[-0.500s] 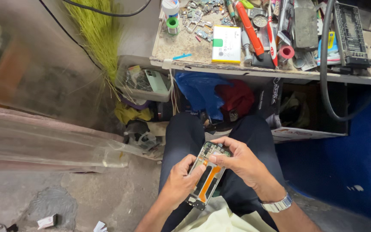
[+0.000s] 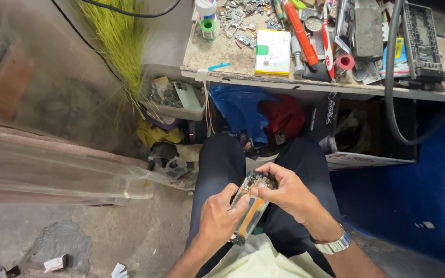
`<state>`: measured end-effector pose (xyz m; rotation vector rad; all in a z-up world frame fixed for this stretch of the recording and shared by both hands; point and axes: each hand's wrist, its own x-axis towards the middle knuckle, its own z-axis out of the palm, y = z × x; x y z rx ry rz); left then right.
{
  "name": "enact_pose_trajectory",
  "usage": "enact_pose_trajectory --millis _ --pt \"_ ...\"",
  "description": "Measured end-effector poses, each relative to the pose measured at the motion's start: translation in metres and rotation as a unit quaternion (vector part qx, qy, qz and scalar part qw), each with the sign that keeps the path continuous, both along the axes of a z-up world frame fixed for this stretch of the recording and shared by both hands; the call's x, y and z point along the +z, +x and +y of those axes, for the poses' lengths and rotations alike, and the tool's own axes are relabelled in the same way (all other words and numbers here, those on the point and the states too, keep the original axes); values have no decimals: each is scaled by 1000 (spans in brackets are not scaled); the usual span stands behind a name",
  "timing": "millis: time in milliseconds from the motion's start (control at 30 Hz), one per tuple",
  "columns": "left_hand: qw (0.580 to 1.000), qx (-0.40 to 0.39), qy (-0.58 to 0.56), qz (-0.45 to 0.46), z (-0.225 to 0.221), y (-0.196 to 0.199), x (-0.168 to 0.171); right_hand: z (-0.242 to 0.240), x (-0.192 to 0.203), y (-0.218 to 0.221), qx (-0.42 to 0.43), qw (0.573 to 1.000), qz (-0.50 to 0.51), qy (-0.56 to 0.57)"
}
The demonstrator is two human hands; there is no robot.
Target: The person disassembles a smartphone, removes the battery, and uses a screwdriver to unscrew internal components. They then reassemble the phone by placing the back cover and securing it with screws.
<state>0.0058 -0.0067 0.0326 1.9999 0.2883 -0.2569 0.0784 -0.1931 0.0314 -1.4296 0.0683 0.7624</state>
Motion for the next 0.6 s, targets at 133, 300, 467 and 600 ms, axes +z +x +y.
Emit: enact_pose_trajectory --millis 133,300,467,600 --pt "998 9 46 -51 -4 0 1 2 3 0 16 995 -57 -76" --pt "998 10 58 -33 -6 1 0 6 9 -5 21 974 -139 -180" --pt "993 32 61 -100 -9 -1 -1 14 17 -10 14 934 -243 -261" --pt "993 32 31 -113 -8 -2 6 17 29 -11 10 919 -274 -281"
